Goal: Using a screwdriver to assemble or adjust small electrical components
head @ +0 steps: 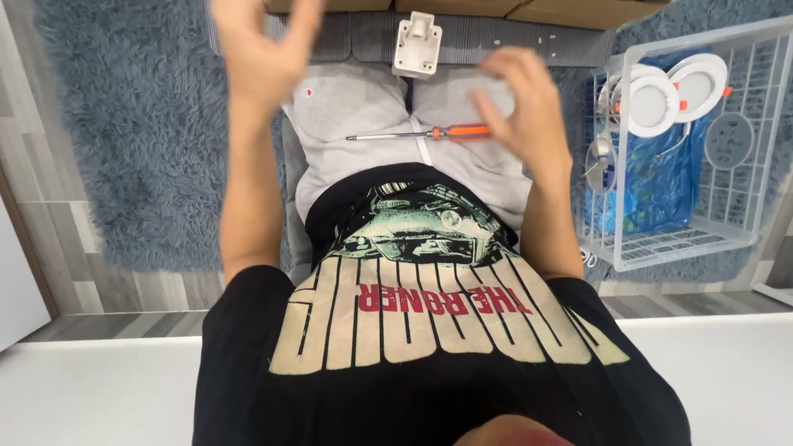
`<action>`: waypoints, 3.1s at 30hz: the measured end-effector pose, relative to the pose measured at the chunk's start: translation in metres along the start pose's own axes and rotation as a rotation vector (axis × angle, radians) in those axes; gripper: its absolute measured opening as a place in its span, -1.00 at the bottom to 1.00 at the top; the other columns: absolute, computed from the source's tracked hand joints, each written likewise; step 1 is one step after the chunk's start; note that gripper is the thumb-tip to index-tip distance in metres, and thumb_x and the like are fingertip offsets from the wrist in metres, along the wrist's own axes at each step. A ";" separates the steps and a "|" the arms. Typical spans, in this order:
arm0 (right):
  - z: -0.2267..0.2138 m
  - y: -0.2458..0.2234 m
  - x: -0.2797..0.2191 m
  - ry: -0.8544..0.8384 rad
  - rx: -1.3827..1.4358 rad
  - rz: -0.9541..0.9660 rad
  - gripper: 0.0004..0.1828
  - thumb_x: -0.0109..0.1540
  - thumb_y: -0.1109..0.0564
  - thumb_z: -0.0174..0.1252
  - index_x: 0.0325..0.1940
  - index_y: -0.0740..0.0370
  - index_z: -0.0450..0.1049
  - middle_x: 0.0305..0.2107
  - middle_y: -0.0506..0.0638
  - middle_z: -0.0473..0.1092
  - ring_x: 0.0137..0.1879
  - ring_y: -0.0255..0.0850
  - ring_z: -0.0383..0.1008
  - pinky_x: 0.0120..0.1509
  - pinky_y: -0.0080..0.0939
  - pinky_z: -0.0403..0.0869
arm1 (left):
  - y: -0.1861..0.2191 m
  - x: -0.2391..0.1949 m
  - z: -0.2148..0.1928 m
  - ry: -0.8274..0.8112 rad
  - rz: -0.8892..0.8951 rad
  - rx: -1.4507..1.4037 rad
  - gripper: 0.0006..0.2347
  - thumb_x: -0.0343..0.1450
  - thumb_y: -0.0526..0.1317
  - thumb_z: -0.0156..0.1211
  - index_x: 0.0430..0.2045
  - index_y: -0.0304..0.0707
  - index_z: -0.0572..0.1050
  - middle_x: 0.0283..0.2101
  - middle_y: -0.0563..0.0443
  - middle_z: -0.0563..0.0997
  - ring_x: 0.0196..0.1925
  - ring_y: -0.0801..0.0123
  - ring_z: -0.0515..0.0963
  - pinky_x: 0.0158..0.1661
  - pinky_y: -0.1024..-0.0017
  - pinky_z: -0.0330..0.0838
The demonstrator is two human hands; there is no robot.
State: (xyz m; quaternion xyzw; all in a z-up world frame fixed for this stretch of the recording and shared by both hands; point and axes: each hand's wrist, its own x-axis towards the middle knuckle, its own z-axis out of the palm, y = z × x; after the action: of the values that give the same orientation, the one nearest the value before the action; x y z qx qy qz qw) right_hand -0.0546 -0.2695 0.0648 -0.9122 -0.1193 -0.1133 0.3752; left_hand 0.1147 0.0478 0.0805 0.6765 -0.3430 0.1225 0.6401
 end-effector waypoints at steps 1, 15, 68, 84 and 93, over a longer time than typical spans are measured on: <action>0.000 0.006 0.002 0.039 -0.191 0.015 -0.62 0.35 0.30 0.43 0.22 0.44 0.55 0.12 0.20 0.46 0.09 -0.01 0.49 0.13 -0.10 0.53 | 0.010 -0.002 0.006 -0.057 0.029 0.074 -0.87 0.53 -0.61 0.35 -0.12 -0.54 0.58 -0.22 -0.18 0.61 -0.30 0.21 0.48 -0.22 0.31 0.40; 0.024 0.047 -0.001 0.189 -0.418 0.038 -0.66 0.25 0.27 0.43 0.10 0.35 0.59 0.12 0.16 0.44 0.13 0.10 0.45 0.24 -0.02 0.47 | -0.070 -0.087 0.120 -0.276 -0.130 0.650 -0.08 0.35 0.28 0.65 0.50 -0.15 0.23 0.29 -0.23 0.39 0.22 -0.03 0.55 0.22 0.13 0.51; 0.021 0.022 0.044 0.202 0.135 -0.049 -0.80 0.32 0.57 0.30 -0.02 0.49 0.57 -0.16 0.15 0.49 -0.18 -0.13 0.43 -0.05 -0.19 0.46 | -0.052 -0.059 0.121 -0.187 -0.177 0.126 -0.35 0.19 -0.24 0.83 0.10 -0.25 0.47 -0.01 -0.09 0.65 0.00 0.08 0.64 0.09 0.21 0.54; 0.039 0.007 0.076 0.131 -0.226 -0.153 -0.85 0.29 0.36 0.24 -0.06 0.29 0.57 -0.16 0.07 0.47 -0.07 0.01 0.47 0.02 -0.08 0.50 | -0.074 -0.069 0.130 -0.180 -0.194 0.208 -0.37 0.15 -0.28 0.65 0.13 -0.31 0.49 0.08 -0.15 0.69 0.09 0.01 0.70 0.13 0.18 0.57; 0.039 0.018 0.072 0.070 -0.255 -0.178 -0.91 0.39 0.30 0.21 -0.05 0.19 0.57 -0.25 0.03 0.45 -0.11 0.04 0.56 -0.08 -0.03 0.59 | -0.095 -0.080 0.135 -0.150 -0.192 0.143 -0.28 0.11 -0.08 0.82 0.17 -0.08 0.53 0.05 -0.04 0.69 0.13 0.03 0.69 0.20 0.09 0.51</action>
State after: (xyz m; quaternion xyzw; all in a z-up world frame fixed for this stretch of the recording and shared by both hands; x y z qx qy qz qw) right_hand 0.0237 -0.2444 0.0473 -0.9338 -0.1710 -0.1920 0.2487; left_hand 0.0777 -0.0612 -0.0626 0.7574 -0.3142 0.0340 0.5714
